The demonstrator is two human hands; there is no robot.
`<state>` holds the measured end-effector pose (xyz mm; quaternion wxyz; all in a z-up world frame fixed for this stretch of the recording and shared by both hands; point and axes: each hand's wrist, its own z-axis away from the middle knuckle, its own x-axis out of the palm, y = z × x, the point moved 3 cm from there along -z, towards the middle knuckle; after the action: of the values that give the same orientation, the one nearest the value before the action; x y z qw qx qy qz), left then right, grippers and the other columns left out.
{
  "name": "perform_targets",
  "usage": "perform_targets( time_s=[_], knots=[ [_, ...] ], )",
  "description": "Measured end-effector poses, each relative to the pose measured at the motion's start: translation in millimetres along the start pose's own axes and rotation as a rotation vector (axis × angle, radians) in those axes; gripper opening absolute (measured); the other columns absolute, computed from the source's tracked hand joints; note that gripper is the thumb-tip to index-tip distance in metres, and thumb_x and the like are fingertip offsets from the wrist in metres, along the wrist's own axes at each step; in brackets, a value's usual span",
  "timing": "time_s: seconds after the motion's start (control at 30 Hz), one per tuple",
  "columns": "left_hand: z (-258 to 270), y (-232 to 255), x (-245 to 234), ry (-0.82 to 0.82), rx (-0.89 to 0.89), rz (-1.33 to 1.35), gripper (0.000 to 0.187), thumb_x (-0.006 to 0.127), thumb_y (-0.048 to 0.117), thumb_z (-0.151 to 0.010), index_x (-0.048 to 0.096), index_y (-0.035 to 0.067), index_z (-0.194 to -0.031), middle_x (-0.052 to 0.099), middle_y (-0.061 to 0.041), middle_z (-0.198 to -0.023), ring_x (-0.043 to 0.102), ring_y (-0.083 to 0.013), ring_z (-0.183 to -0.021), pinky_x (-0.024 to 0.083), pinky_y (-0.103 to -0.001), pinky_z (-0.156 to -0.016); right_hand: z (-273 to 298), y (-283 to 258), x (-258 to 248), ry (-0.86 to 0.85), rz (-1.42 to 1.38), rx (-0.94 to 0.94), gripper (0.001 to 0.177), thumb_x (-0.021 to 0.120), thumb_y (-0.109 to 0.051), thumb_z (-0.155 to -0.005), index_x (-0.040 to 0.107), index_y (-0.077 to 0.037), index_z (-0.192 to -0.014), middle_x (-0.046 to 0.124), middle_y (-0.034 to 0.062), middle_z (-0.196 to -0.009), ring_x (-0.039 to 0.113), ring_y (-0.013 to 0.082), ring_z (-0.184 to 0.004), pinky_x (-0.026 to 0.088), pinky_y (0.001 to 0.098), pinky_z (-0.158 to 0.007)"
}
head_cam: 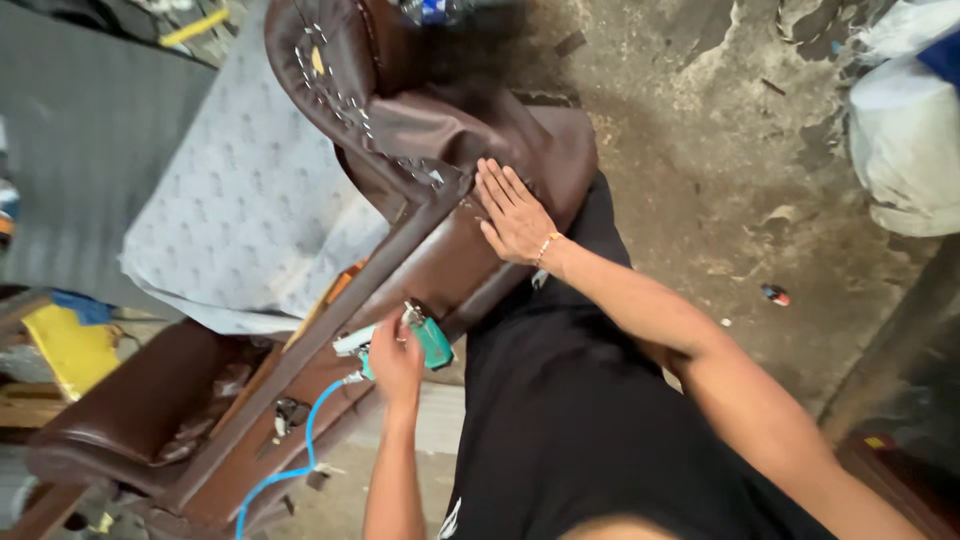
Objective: The person reupholsters furniture by stretching brown fabric over the armrest of a chair, securing it with a pneumatic stapler, and trimming the excess fabric with scissors.
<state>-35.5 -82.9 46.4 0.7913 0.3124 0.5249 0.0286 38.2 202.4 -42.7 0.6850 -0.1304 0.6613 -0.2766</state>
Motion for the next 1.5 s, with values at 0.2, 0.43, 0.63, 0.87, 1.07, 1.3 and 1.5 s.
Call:
perform_targets(
  time_s=[0.2, 0.43, 0.63, 0.87, 1.07, 1.3, 1.5],
  knots=[
    [67.2, -64.3, -12.3, -0.289, 0.333, -0.381, 0.074, 0.068, 0.003, -0.061, 0.052, -0.006, -0.132, 0.059, -0.029, -0.124, 0.055, -0.0463, -0.116, 0.044, -0.052, -0.100, -0.6, -8.9, 8.5, 0.057, -0.100, 0.028, 0.079, 0.057, -0.031, -0.095, 0.031, 0.015, -0.154, 0.023, 0.0310, -0.166, 0.017, 0.0409, -0.157, 0.012, 0.0483, -0.129],
    [27.9, -98.6, 6.4, -0.647, 0.133, -0.496, 0.052, 0.078, 0.019, -0.075, 0.057, 0.003, -0.120, 0.068, -0.022, -0.108, 0.065, -0.0407, -0.104, 0.051, -0.049, -0.092, 5.8, -14.0, 8.7, 0.132, -0.162, 0.035, 0.081, 0.060, -0.031, -0.092, 0.031, 0.014, -0.153, 0.025, 0.0301, -0.165, 0.021, 0.0402, -0.156, 0.015, 0.0475, -0.129],
    [-28.1, 21.1, -22.5, -0.275, 0.107, 0.020, 0.038, 0.082, 0.025, -0.087, 0.061, 0.007, -0.113, 0.071, -0.023, -0.085, 0.072, -0.0442, -0.079, 0.056, -0.046, -0.068, 9.9, -12.1, 9.2, 0.151, -0.177, 0.058, 0.081, 0.060, -0.032, -0.092, 0.032, 0.012, -0.155, 0.026, 0.0269, -0.166, 0.021, 0.0368, -0.157, 0.015, 0.0460, -0.130],
    [-137.4, 123.1, 45.4, -0.284, 0.131, 0.065, 0.030, 0.076, 0.026, -0.089, 0.067, 0.004, -0.107, 0.069, -0.023, -0.079, 0.070, -0.0419, -0.071, 0.055, -0.043, -0.067, 7.0, -5.3, 13.7, 0.099, -0.175, 0.040, 0.082, 0.061, -0.035, -0.092, 0.034, 0.012, -0.153, 0.025, 0.0270, -0.166, 0.017, 0.0361, -0.157, 0.013, 0.0456, -0.128],
    [-146.5, 127.1, 73.1, -0.272, 0.169, 0.012, 0.029, 0.074, 0.026, -0.086, 0.069, 0.005, -0.104, 0.070, -0.023, -0.081, 0.070, -0.0436, -0.076, 0.055, -0.044, -0.067, 9.6, 0.1, 21.6, 0.170, -0.210, 0.025, 0.071, 0.066, -0.031, -0.088, 0.049, 0.009, -0.144, 0.033, 0.0266, -0.162, 0.022, 0.0367, -0.156, 0.016, 0.0470, -0.129],
    [-148.5, 120.4, 82.9, -0.295, 0.076, -0.127, 0.027, 0.076, 0.029, -0.088, 0.071, 0.006, -0.103, 0.073, -0.023, -0.084, 0.071, -0.0438, -0.084, 0.056, -0.047, -0.070, 10.1, 1.6, 25.5, 0.211, -0.185, 0.009, 0.066, 0.068, -0.030, -0.088, 0.055, 0.006, -0.141, 0.038, 0.0250, -0.161, 0.026, 0.0358, -0.155, 0.019, 0.0468, -0.129],
    [-144.5, 133.0, 64.5, -0.364, 0.209, -0.079, 0.035, 0.076, 0.026, -0.082, 0.070, 0.004, -0.108, 0.072, -0.023, -0.086, 0.070, -0.0442, -0.083, 0.056, -0.045, -0.070, 14.1, 7.7, 40.3, 0.376, -0.242, -0.004, 0.054, 0.070, -0.024, -0.091, 0.062, 0.008, -0.134, 0.052, 0.0248, -0.149, 0.043, 0.0369, -0.146, 0.027, 0.0478, -0.127]
  ],
)
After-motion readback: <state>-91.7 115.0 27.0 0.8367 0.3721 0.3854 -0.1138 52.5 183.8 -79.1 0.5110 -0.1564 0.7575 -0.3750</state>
